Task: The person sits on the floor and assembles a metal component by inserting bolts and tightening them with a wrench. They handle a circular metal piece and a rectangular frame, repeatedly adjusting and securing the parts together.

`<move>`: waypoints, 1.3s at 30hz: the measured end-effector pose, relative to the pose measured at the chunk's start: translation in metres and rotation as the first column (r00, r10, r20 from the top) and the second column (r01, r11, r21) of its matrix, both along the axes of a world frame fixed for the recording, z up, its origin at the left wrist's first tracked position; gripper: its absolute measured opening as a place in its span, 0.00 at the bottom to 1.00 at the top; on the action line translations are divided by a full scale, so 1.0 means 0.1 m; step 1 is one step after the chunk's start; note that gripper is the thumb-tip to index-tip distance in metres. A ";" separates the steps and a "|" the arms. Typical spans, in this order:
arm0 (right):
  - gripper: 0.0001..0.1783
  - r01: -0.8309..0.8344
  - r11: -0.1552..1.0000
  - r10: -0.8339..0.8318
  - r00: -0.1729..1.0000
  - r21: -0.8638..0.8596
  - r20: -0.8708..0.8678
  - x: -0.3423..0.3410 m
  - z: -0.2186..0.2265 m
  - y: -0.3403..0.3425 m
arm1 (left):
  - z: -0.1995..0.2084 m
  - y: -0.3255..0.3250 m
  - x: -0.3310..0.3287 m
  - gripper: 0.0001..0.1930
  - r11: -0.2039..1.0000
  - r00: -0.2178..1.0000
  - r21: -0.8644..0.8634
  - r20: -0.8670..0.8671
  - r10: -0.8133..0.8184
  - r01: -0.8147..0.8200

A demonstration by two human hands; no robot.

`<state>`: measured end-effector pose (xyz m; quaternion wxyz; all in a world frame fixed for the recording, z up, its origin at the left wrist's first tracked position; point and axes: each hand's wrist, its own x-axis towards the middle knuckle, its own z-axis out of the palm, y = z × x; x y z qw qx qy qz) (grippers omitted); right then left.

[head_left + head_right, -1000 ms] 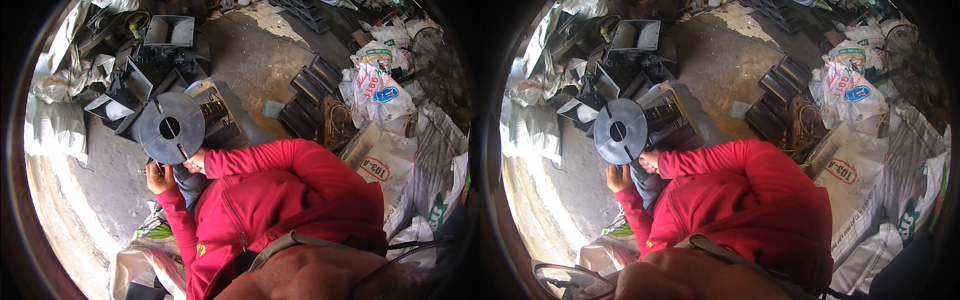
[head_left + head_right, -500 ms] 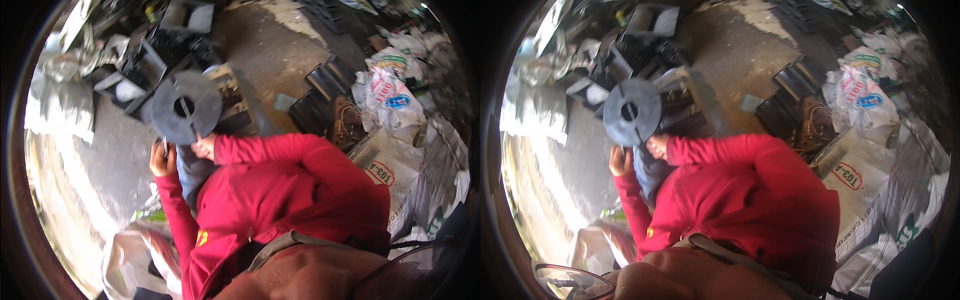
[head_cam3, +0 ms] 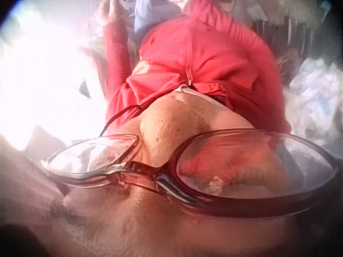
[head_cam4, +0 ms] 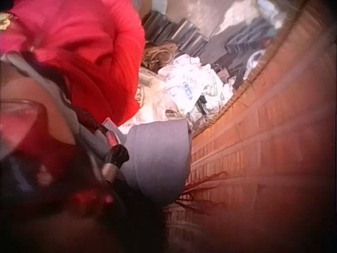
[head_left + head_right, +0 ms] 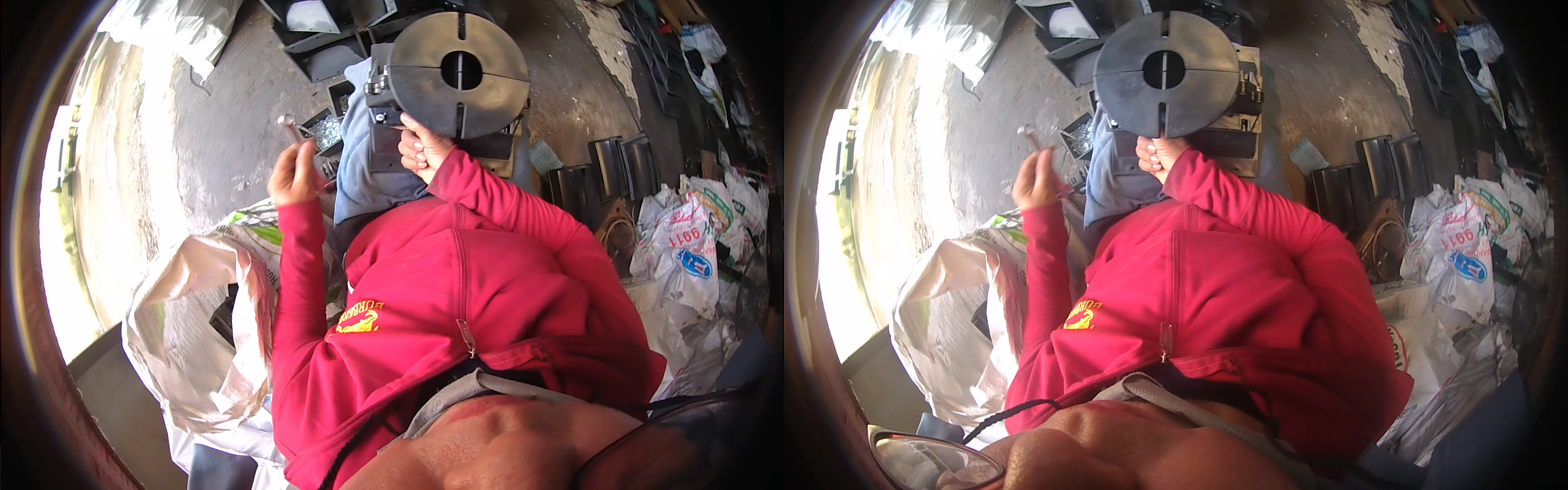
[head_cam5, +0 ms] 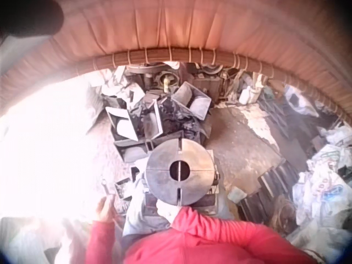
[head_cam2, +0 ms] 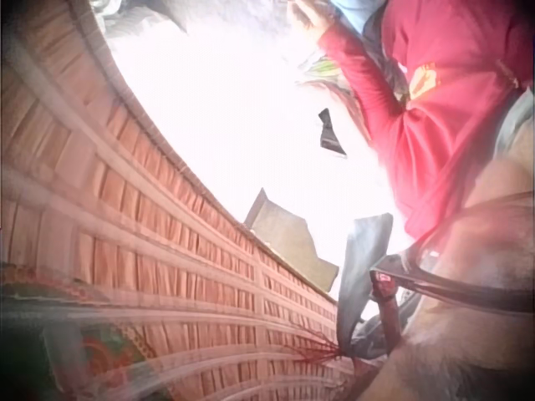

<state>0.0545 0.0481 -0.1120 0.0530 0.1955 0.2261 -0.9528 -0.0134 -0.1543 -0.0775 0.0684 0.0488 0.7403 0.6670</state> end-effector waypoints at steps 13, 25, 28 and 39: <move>0.18 0.020 0.997 -0.019 1.000 0.074 -0.007 0.00 0.03 0.00 | -0.39 -0.08 0.14 0.15 0.743 0.665 0.424 0.346 -0.662 0.518; 0.23 -0.040 0.989 0.030 0.997 0.145 0.067 0.01 0.14 0.02 | 0.04 0.42 0.53 0.23 0.778 0.785 0.450 0.231 -0.575 0.438; 0.31 -0.096 0.965 0.081 0.994 0.243 0.072 0.02 0.07 0.04 | -0.03 0.49 0.51 0.20 0.773 0.795 0.496 0.236 -0.558 0.395; 0.30 -0.129 0.949 0.063 0.972 0.287 0.228 0.06 0.24 0.02 | -0.11 0.62 0.45 0.12 0.742 0.764 0.498 0.219 -0.608 0.448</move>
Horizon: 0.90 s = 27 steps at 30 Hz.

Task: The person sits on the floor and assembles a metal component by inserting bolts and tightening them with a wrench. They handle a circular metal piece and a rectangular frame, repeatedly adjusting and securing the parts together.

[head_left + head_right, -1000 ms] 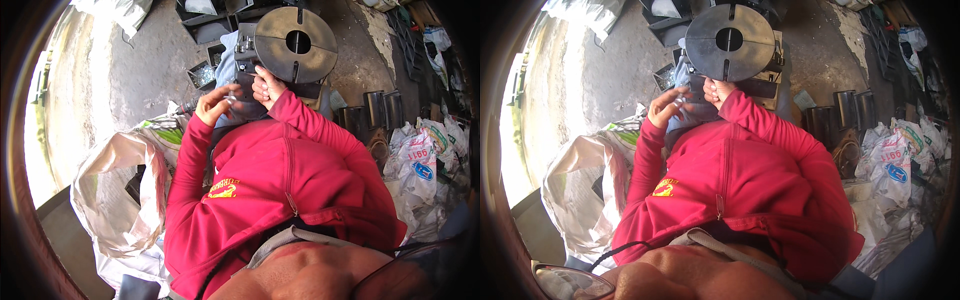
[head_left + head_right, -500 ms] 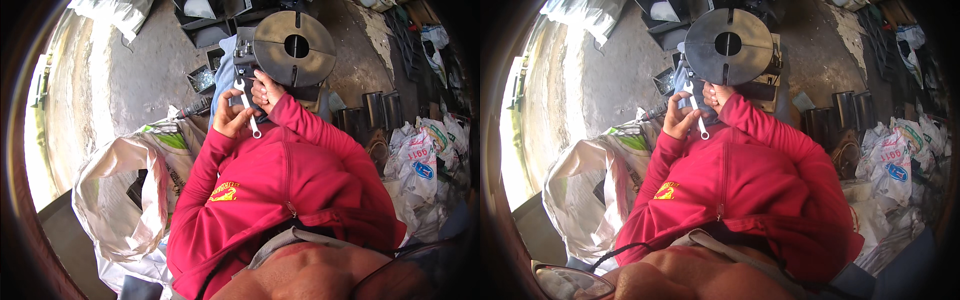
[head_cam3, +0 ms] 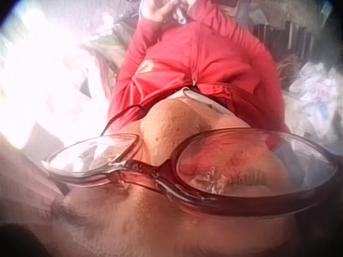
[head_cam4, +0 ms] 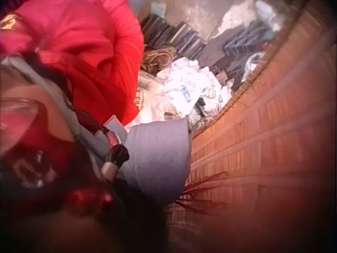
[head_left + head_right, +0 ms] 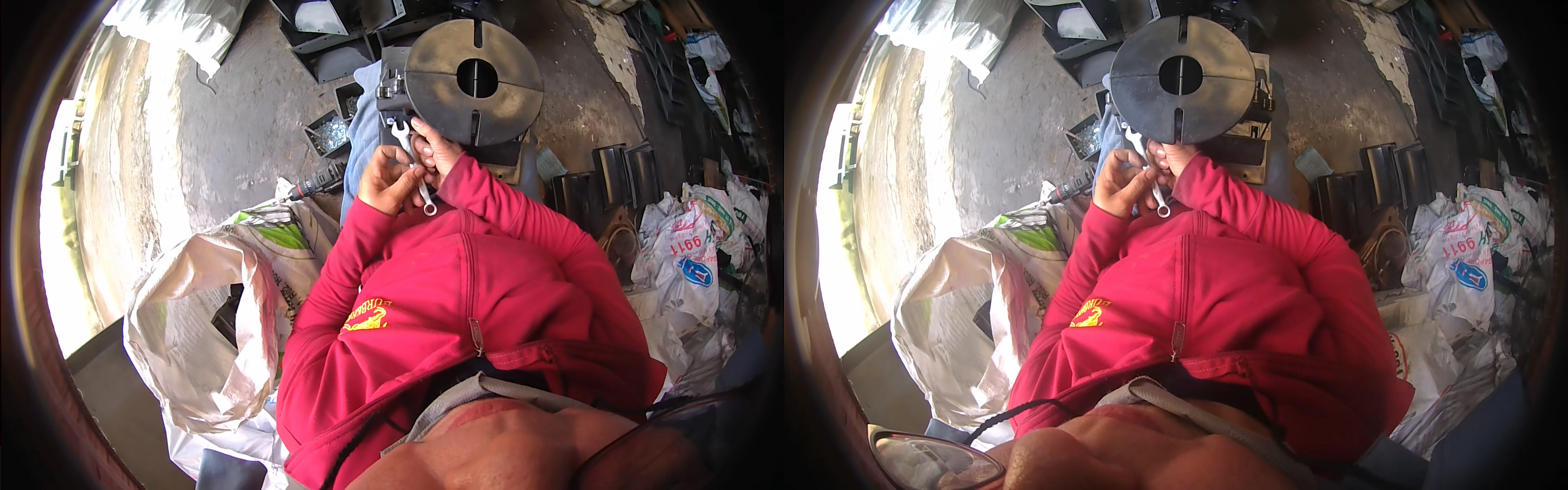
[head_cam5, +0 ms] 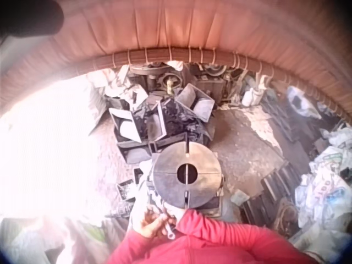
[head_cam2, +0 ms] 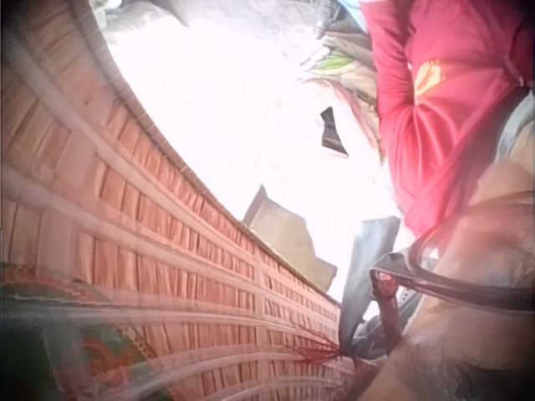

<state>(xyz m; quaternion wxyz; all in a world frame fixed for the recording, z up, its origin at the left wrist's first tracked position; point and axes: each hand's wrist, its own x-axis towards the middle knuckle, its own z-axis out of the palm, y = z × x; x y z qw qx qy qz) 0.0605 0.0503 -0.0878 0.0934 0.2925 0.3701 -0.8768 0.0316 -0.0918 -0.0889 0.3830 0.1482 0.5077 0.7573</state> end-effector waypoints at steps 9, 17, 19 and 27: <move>0.30 0.002 1.000 -0.004 0.999 -0.029 -0.053 0.00 -0.12 0.00 | 0.01 0.06 0.01 0.12 0.998 0.998 -0.026 -0.025 0.056 -0.056; 0.24 0.100 0.994 -0.104 0.986 -0.040 -0.132 -0.02 -0.29 -0.03 | -0.01 0.09 -0.12 0.11 0.995 0.994 -0.008 -0.046 0.100 -0.100; 0.19 0.110 0.977 -0.140 0.977 -0.180 -0.161 -0.05 -0.26 0.00 | 0.03 -0.12 -0.37 0.11 0.986 0.994 -0.166 -0.112 0.002 -0.021; 0.15 0.124 0.953 -0.177 0.968 -0.278 -0.176 -0.06 -0.29 -0.03 | 0.23 -0.43 -0.37 0.13 0.953 0.995 -0.303 -0.097 -0.007 -0.023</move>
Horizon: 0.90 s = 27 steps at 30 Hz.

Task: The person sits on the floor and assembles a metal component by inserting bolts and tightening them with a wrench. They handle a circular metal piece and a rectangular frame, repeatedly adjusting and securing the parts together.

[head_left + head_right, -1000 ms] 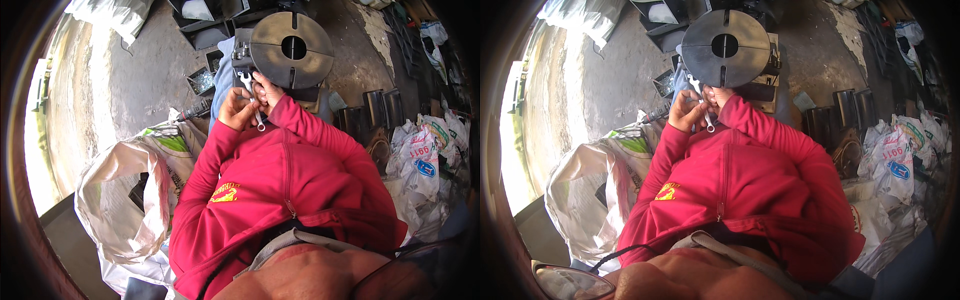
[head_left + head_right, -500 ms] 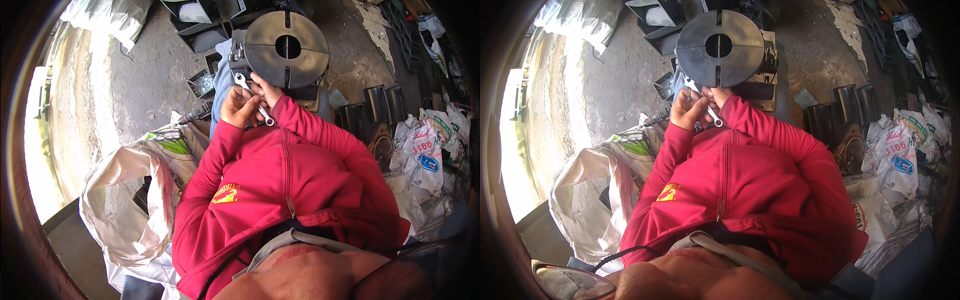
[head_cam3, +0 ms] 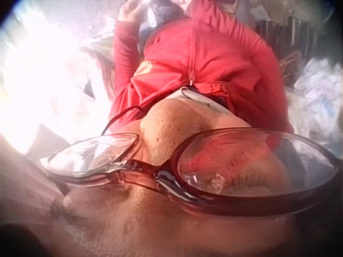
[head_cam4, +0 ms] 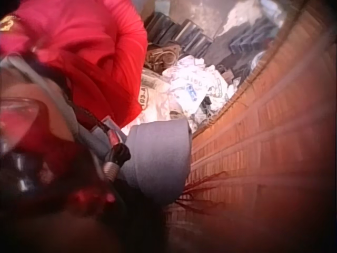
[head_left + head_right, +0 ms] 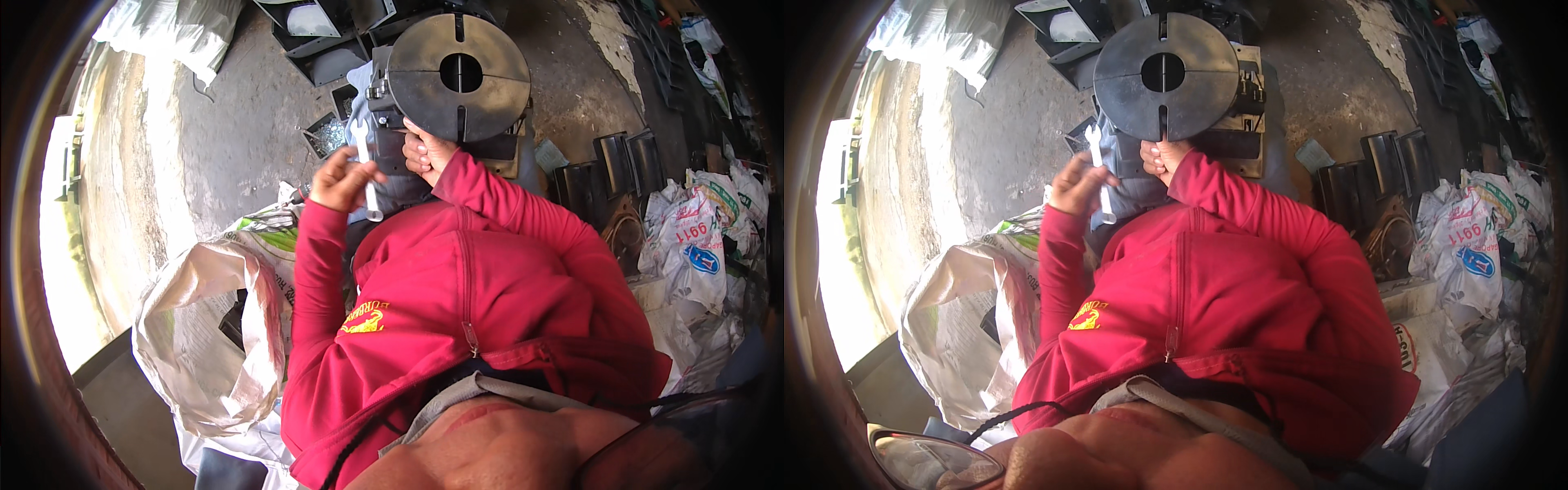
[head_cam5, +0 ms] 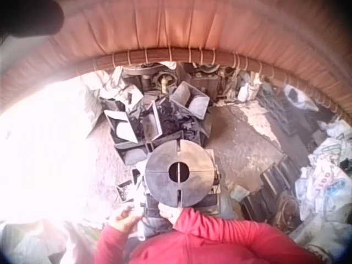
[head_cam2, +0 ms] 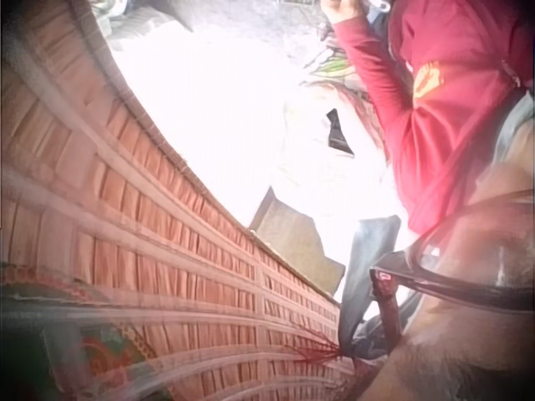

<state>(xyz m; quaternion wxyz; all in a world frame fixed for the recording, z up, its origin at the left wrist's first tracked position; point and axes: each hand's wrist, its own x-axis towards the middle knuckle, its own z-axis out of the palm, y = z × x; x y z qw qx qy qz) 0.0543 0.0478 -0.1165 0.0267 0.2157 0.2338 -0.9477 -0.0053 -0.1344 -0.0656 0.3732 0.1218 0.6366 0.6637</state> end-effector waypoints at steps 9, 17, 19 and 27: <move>0.28 -0.088 0.993 0.086 0.996 0.082 0.025 0.02 0.06 0.01 | -0.20 0.37 0.14 0.14 0.995 0.990 0.084 0.129 -0.064 0.054; 0.26 -0.092 0.972 0.071 0.992 0.218 0.099 0.04 0.00 0.05 | -0.18 0.51 0.08 0.14 0.982 0.933 0.189 0.356 -0.061 -0.008; 0.24 -0.071 0.970 0.060 0.997 0.234 0.052 0.04 -0.05 0.04 | -0.12 0.53 0.07 0.13 0.986 0.938 0.163 0.339 -0.071 0.016; 0.14 -0.015 1.000 0.016 0.999 0.004 -0.040 0.01 0.00 0.03 | -0.22 0.16 -0.28 0.11 0.982 0.978 0.047 0.094 -0.188 0.184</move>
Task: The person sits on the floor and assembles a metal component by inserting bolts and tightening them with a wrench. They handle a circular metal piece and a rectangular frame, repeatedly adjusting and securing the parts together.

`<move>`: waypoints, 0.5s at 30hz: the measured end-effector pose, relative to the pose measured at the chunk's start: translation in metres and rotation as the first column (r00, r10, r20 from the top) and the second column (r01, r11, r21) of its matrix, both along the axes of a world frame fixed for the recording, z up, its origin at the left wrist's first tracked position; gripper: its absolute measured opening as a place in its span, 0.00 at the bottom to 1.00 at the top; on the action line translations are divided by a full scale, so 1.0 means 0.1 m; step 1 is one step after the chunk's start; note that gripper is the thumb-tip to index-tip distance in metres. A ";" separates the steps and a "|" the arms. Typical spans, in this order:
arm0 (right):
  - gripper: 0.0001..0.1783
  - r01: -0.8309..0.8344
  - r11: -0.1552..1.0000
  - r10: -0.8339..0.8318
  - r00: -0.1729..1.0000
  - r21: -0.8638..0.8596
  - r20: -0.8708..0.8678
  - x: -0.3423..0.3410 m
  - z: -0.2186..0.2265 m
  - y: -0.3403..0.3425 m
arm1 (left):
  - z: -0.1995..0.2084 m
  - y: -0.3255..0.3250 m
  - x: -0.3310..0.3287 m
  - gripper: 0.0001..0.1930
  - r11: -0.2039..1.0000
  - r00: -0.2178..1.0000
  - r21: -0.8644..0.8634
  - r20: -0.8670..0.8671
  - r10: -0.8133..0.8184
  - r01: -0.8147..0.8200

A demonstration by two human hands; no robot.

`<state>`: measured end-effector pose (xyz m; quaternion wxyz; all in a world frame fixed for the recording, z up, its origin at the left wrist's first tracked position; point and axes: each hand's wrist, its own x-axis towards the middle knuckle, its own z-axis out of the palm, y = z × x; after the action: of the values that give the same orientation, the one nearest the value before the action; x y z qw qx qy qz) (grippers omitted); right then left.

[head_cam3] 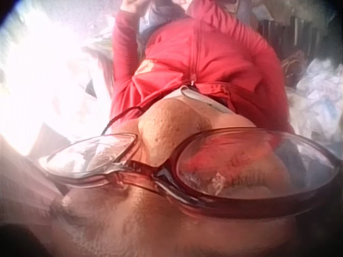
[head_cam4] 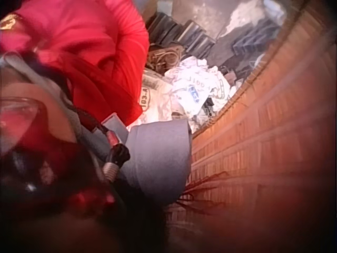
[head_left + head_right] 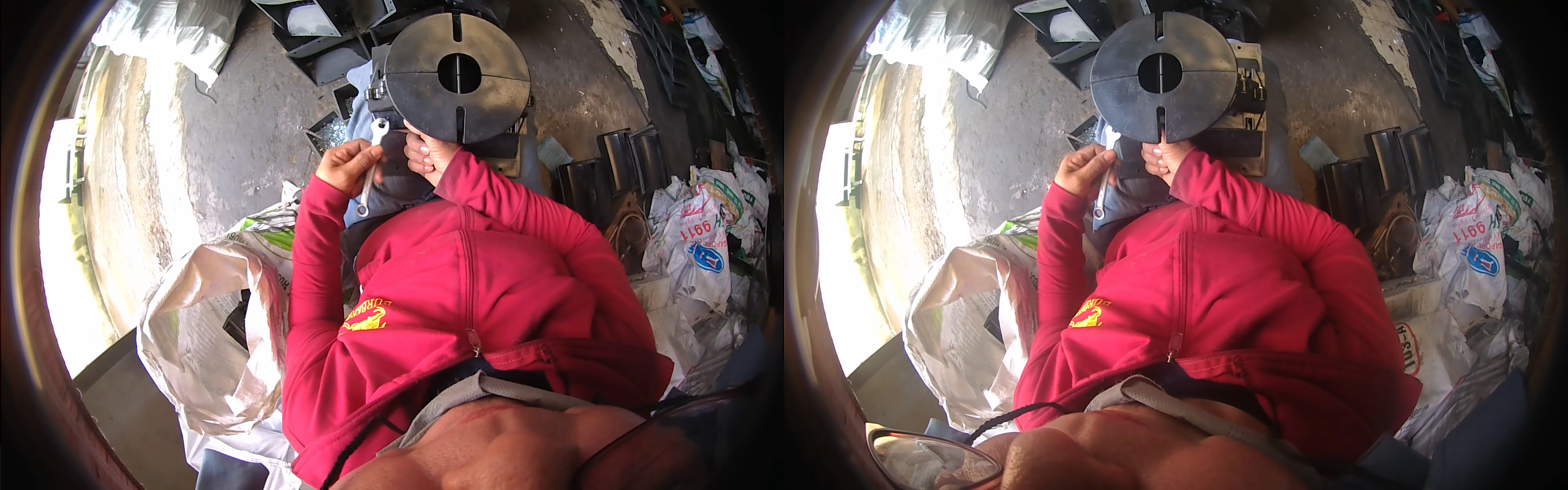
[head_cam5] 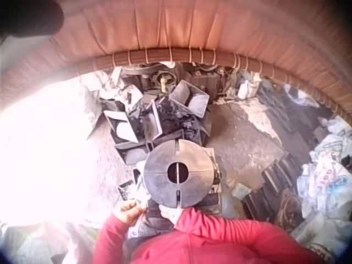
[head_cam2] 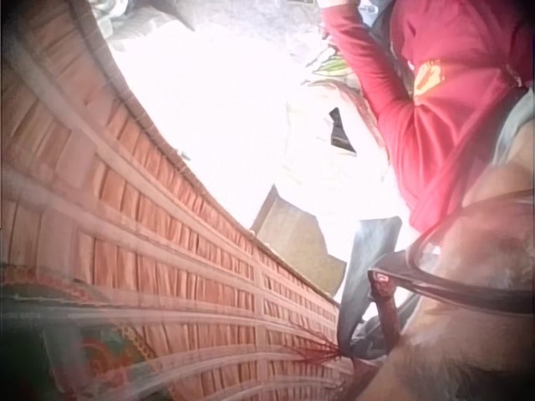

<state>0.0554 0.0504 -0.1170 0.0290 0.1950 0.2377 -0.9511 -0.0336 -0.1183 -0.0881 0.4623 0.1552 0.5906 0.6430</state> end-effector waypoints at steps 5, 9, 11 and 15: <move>0.16 -0.016 1.000 0.016 0.999 0.017 -0.032 0.01 -0.03 0.02 | 0.01 0.16 0.30 0.13 0.994 0.993 0.002 0.034 0.111 -0.111; 0.23 -0.024 0.996 0.016 0.995 0.082 0.094 0.02 0.05 -0.03 | 0.00 0.26 0.45 0.13 0.983 0.979 0.032 0.096 0.179 -0.183; 0.25 -0.040 0.992 0.031 0.997 0.120 0.075 0.03 0.05 0.00 | 0.01 0.31 0.41 0.13 0.985 0.973 0.020 0.163 0.166 -0.172; 0.26 -0.065 0.989 0.065 0.998 0.134 0.009 0.04 -0.16 0.02 | 0.08 0.36 0.40 0.14 0.980 0.948 -0.001 0.256 0.191 -0.197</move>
<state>0.0596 0.0529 -0.1329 0.0473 0.1907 0.3072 -0.9311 0.0065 -0.0824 -0.0797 0.4669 0.0183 0.5307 0.7071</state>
